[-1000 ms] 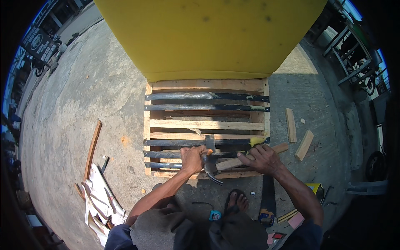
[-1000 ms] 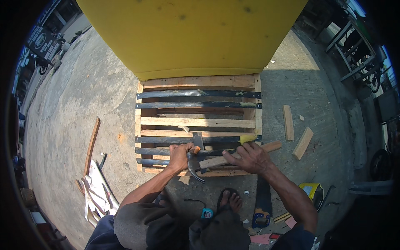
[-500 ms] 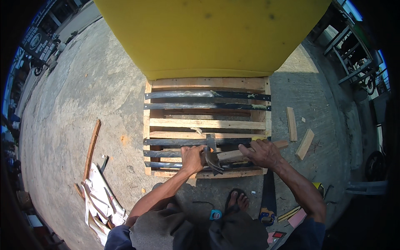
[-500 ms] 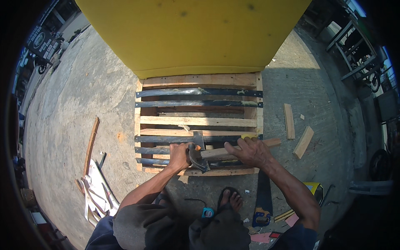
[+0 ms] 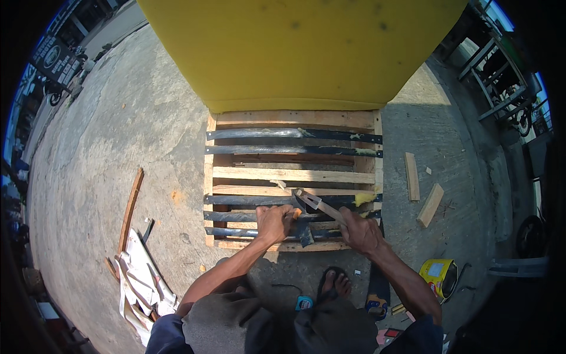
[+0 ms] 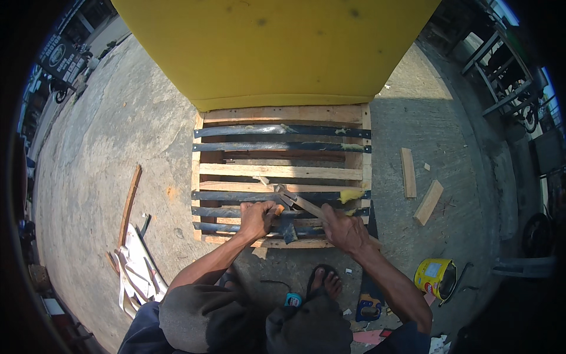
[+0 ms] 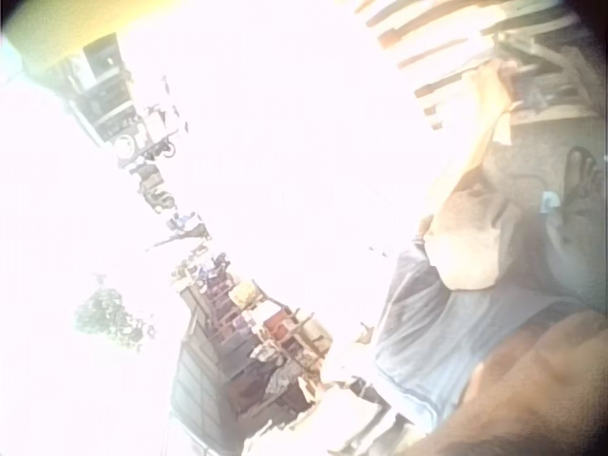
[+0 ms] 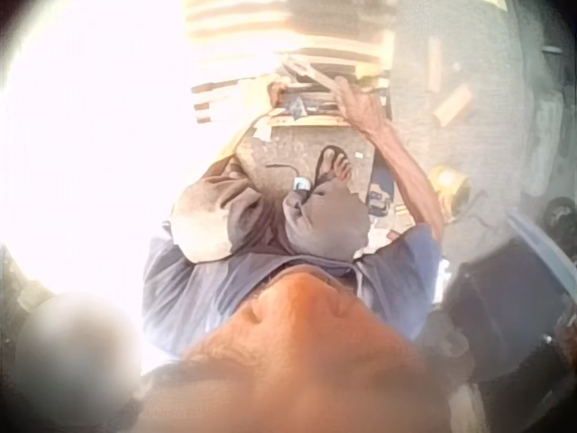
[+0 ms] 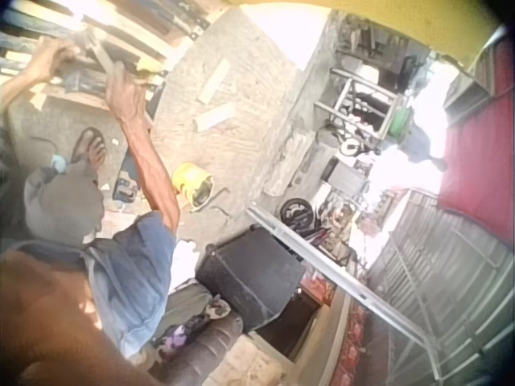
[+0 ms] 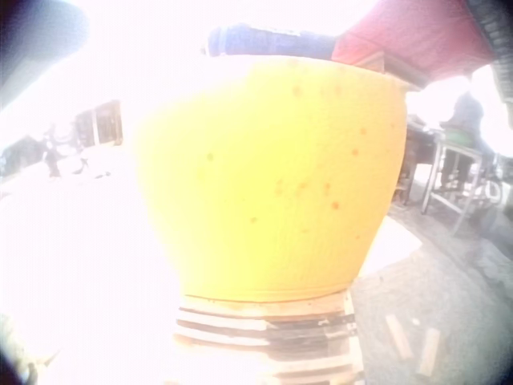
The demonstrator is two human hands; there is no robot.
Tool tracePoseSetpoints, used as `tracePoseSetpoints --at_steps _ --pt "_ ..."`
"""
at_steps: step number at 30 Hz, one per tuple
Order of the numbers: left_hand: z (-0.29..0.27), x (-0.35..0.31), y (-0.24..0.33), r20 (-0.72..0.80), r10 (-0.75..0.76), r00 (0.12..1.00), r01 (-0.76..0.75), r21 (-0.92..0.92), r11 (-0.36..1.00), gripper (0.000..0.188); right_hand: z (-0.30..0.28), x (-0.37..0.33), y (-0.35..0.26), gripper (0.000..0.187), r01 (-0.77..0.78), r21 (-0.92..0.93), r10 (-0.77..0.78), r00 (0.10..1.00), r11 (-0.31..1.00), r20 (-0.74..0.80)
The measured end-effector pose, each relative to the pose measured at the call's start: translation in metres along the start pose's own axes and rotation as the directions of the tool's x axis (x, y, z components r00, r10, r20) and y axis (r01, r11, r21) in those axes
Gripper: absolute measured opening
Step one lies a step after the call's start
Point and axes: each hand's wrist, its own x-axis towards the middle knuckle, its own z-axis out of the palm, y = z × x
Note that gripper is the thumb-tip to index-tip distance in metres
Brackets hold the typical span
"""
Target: The person assembles a wooden structure by hammering nails into wooden slats and metal brackets. They use a hammer to secure the components together, occasionally adjusting the position of the structure.
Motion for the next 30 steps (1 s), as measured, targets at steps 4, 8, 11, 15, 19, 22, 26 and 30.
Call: tracePoseSetpoints --at_steps 4,8,11,15,19,22,26,30 --pt "-0.002 -0.001 0.004 -0.021 -0.01 1.0 0.011 0.023 1.0 0.017 -0.003 -0.002 -0.021 0.037 -0.072 0.151 0.077 0.997 0.986 -0.027" --pt "-0.01 -0.006 0.012 -0.009 0.019 1.0 -0.019 0.038 0.999 0.012 0.0 -0.007 -0.025 0.034 -0.25 0.264 0.256 0.967 0.932 0.014" --pt "-0.017 -0.031 0.015 -0.222 0.266 0.938 -0.227 0.184 0.956 0.022 0.005 -0.043 -0.024 0.033 -0.34 0.405 0.427 0.893 0.849 -0.144" --pt "-0.025 -0.076 0.003 0.108 0.551 0.828 -0.542 0.408 0.735 0.05 0.031 -0.135 -0.032 0.038 -0.589 0.567 0.786 0.591 0.576 -0.184" --pt "-0.012 -0.077 -0.006 0.36 0.525 0.771 -0.634 0.515 0.578 0.058 0.071 -0.229 -0.045 0.047 -0.838 0.521 0.985 0.098 0.159 -0.143" --pt "0.001 -0.058 -0.004 0.334 0.577 0.745 -0.66 0.489 0.57 0.059 0.091 -0.313 -0.068 0.053 -0.857 0.472 0.965 -0.258 -0.205 -0.05" --pt "0.006 -0.039 -0.003 0.39 0.564 0.728 -0.662 0.616 0.428 0.08 0.114 -0.414 -0.092 0.047 -0.638 0.531 0.801 -0.583 -0.557 0.139" --pt "0.006 -0.034 -0.008 0.351 0.663 0.661 -0.685 0.643 0.342 0.067 0.13 -0.461 -0.124 0.046 -0.781 0.218 0.797 -0.604 -0.586 -0.022"
